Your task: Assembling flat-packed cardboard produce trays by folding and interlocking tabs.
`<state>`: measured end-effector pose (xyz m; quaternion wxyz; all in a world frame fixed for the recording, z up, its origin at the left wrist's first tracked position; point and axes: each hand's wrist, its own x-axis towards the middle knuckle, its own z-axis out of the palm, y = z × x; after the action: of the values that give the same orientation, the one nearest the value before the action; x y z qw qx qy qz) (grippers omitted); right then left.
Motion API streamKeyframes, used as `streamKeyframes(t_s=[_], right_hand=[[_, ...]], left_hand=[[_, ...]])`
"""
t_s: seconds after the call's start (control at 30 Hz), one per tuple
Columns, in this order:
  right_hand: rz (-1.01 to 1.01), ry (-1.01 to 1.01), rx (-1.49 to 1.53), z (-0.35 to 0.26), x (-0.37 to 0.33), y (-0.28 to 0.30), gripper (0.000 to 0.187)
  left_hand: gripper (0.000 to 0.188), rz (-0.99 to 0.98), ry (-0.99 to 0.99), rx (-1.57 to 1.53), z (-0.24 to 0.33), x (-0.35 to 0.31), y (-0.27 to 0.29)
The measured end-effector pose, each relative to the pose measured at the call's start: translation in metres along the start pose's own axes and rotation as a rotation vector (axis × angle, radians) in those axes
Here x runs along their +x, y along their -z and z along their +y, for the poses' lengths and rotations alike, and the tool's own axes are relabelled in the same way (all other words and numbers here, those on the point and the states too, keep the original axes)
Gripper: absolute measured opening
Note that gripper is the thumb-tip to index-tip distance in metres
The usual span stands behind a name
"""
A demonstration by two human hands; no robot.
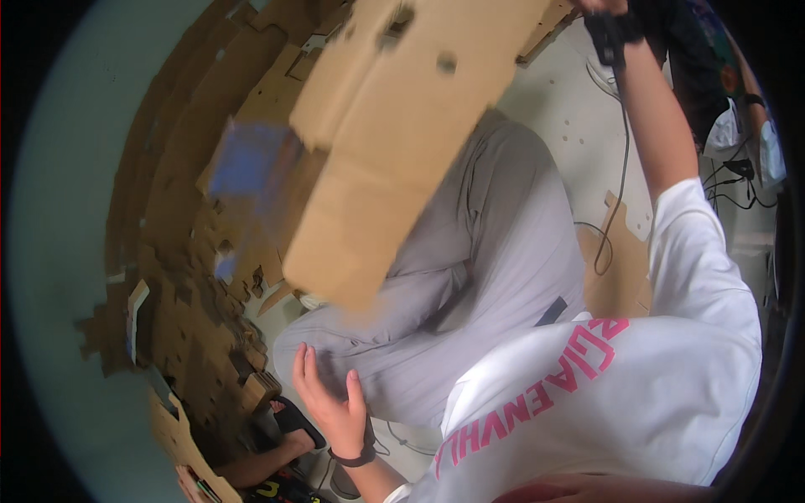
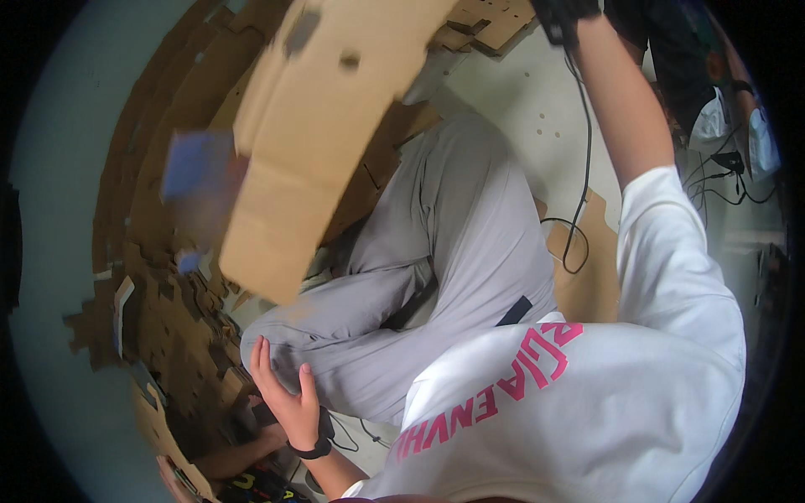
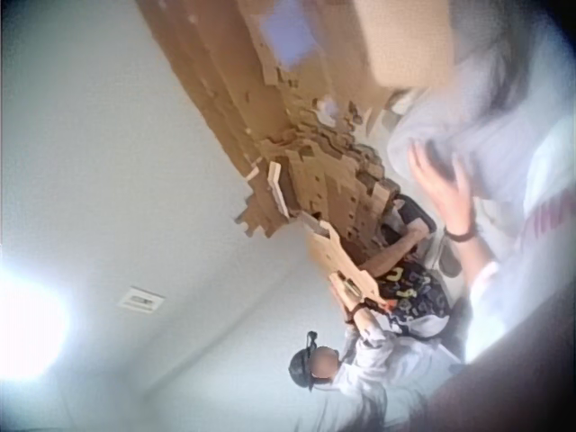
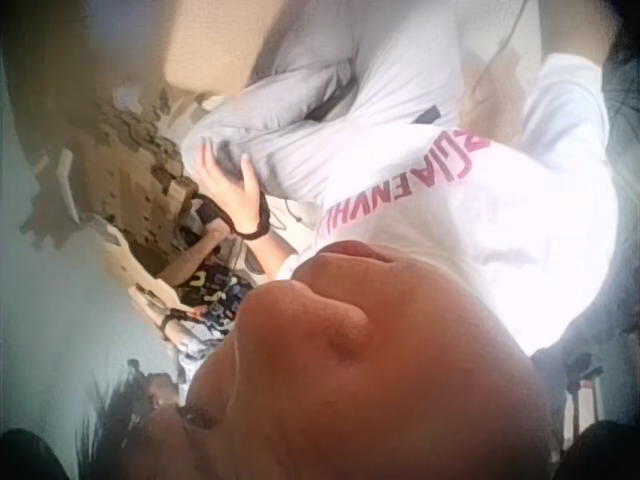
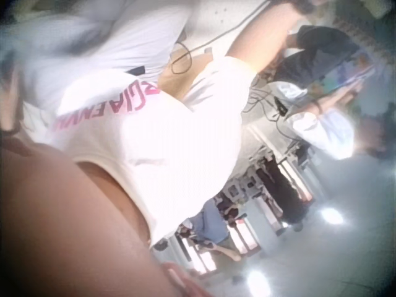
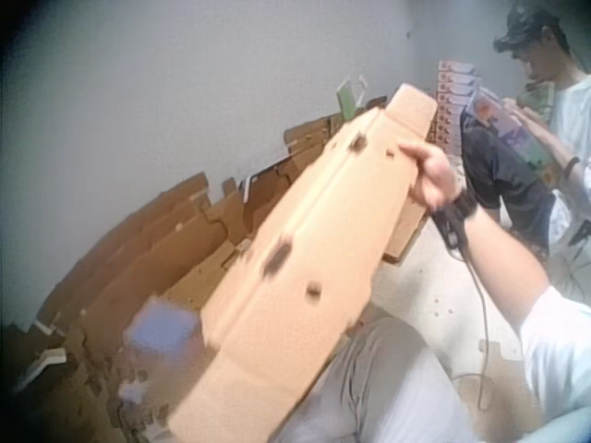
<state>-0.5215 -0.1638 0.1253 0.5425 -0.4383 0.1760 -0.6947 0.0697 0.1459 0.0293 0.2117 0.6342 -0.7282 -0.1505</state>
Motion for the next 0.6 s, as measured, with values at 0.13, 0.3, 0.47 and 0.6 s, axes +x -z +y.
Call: streamKeyframes(t_s=[0.13, 0.3, 0.47, 0.6], right_hand=[[0.09, -0.028, -0.021, -0.044, 0.082, 0.096, 0.044], [0.49, -0.115, 0.073, 0.008, 0.052, 0.233, 0.052], [0.832, -0.31, 0.118, 0.159, -0.044, 0.282, 0.061], [0.958, -0.397, -0.085, 0.252, -0.058, 0.293, 0.042]], left_hand=[[0.057, -0.035, 0.052, 0.005, -0.008, 0.01, 0.004], [0.054, -0.002, 0.109, 0.015, -0.016, 0.003, 0.001], [0.051, -0.033, 0.15, 0.037, -0.025, 0.01, -0.006], [0.047, -0.052, 0.149, 0.021, -0.034, 0.028, -0.007]])
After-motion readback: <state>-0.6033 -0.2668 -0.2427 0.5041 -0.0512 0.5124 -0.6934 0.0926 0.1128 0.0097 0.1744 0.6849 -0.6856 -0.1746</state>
